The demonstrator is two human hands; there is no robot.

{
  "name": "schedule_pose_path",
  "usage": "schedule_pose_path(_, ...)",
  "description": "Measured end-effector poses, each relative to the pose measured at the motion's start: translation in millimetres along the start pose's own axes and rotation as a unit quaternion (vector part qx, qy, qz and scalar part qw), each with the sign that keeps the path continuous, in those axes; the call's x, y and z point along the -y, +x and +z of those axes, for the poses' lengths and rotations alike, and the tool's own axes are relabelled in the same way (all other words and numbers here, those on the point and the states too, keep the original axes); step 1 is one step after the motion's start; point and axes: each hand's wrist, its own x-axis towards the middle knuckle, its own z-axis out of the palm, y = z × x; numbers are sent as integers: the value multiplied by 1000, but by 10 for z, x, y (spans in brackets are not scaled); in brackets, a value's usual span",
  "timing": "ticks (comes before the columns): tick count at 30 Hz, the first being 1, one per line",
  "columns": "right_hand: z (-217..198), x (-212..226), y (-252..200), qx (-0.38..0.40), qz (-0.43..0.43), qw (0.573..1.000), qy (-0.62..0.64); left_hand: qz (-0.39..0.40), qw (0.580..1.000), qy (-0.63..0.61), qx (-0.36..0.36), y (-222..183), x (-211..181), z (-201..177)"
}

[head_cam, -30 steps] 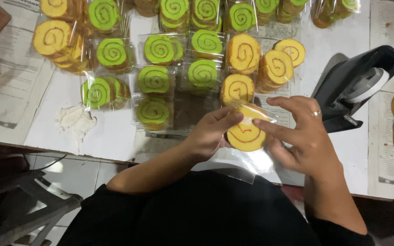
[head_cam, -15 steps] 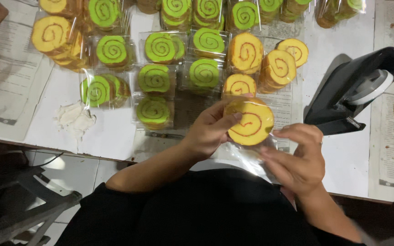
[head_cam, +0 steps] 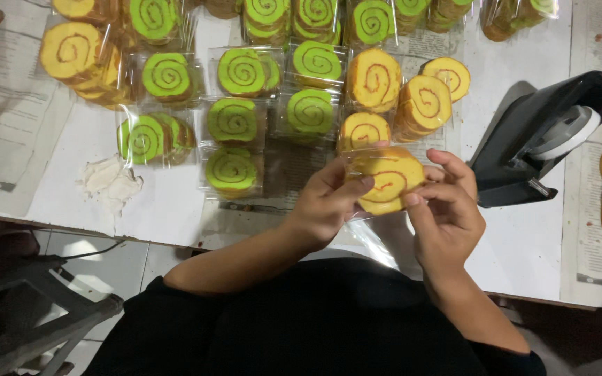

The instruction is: The person packages cake roll slices by placing them into individual plastic sleeves and sealing the sleeves with tape.

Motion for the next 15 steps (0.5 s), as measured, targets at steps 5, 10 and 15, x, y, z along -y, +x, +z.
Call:
schedule_pose_path(5,64,27,17,-35,44,998,3,15,999,35,-13,-26,122,-26)
schedule_pose_path(10,68,-82,-26,-71,57,996,22,33,998,52,21,-9,227,-114)
schedule_pose_path(15,67,-121,-47,-101,80,991,27,63,996,67,19,-51,176,-4)
